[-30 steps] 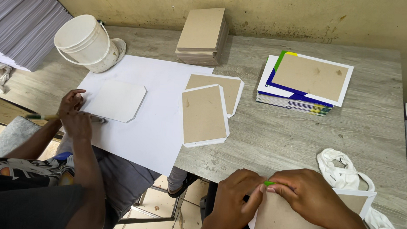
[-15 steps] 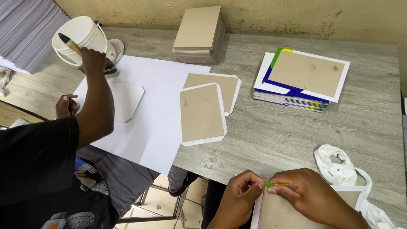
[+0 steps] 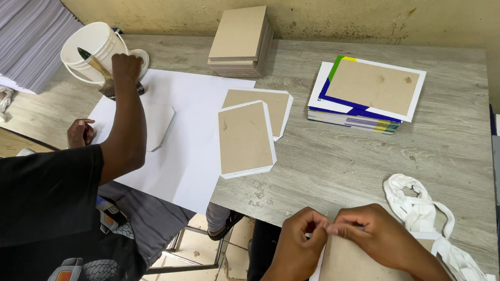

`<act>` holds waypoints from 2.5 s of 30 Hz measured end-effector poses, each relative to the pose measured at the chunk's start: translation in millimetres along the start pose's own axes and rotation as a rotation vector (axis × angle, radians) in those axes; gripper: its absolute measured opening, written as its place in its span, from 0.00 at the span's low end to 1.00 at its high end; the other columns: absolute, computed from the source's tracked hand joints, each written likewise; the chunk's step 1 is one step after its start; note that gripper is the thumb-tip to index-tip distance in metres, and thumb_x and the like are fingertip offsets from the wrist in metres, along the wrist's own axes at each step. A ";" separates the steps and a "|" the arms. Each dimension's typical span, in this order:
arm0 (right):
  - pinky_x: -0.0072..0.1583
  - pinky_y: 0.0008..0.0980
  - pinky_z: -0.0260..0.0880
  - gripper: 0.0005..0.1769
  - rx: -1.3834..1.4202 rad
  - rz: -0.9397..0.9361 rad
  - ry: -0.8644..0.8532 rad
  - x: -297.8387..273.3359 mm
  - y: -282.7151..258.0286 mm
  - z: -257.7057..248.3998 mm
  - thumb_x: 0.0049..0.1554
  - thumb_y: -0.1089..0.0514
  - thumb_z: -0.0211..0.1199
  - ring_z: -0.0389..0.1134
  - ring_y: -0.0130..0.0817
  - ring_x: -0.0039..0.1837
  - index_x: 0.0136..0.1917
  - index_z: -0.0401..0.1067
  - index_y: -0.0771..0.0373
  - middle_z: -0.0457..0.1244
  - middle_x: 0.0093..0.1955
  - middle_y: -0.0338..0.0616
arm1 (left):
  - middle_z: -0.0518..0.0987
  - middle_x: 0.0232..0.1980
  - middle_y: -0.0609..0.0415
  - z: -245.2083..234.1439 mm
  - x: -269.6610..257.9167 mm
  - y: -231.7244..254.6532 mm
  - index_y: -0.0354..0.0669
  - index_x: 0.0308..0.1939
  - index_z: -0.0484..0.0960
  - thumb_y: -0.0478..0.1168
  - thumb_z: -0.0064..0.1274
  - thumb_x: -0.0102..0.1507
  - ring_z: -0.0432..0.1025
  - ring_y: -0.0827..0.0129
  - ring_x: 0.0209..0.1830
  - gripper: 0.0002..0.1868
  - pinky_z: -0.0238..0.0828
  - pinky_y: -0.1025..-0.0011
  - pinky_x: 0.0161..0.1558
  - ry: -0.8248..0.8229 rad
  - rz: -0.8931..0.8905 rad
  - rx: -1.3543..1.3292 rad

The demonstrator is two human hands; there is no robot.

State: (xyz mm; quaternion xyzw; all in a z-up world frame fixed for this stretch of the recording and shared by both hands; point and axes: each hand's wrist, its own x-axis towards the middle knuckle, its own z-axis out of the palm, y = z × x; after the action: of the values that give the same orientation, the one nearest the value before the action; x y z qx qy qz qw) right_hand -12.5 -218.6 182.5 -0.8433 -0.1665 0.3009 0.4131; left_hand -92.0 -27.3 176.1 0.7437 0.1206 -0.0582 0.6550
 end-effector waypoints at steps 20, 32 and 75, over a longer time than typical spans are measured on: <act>0.44 0.31 0.63 0.15 0.974 -0.153 0.586 -9.3 92.3 22.2 0.70 0.59 0.64 0.65 0.34 0.40 0.44 0.77 0.73 0.66 0.37 0.46 | 0.72 0.32 0.66 -4.6 -22.1 -72.0 0.33 0.47 0.91 0.48 0.57 0.71 0.62 0.79 0.34 0.19 0.56 0.74 0.36 0.043 0.138 -0.390; 0.58 0.24 0.76 0.18 -0.021 -0.359 0.185 -23.2 -14.1 10.2 0.54 0.45 0.75 0.82 0.21 0.56 0.57 0.90 0.46 0.80 0.53 0.26 | 0.77 0.28 0.54 -5.2 -26.2 -20.2 0.40 0.49 0.82 0.43 0.44 0.77 0.70 0.65 0.21 0.13 0.60 0.64 0.27 -0.038 0.530 0.278; 0.48 0.25 0.65 0.04 0.048 0.131 0.098 8.9 16.0 66.9 0.54 0.57 0.78 0.67 0.21 0.43 0.38 0.83 0.54 0.72 0.37 0.29 | 0.77 0.30 0.64 -30.6 -15.8 -53.7 0.46 0.32 0.83 0.41 0.54 0.73 0.67 0.81 0.31 0.14 0.61 0.76 0.39 -0.076 -0.259 -0.472</act>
State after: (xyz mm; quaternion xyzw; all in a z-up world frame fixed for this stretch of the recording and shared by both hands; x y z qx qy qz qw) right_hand -48.3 -183.6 134.5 -0.8559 -0.0833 0.2893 0.4204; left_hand -123.2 7.4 132.5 0.5461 0.2005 -0.1396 0.8013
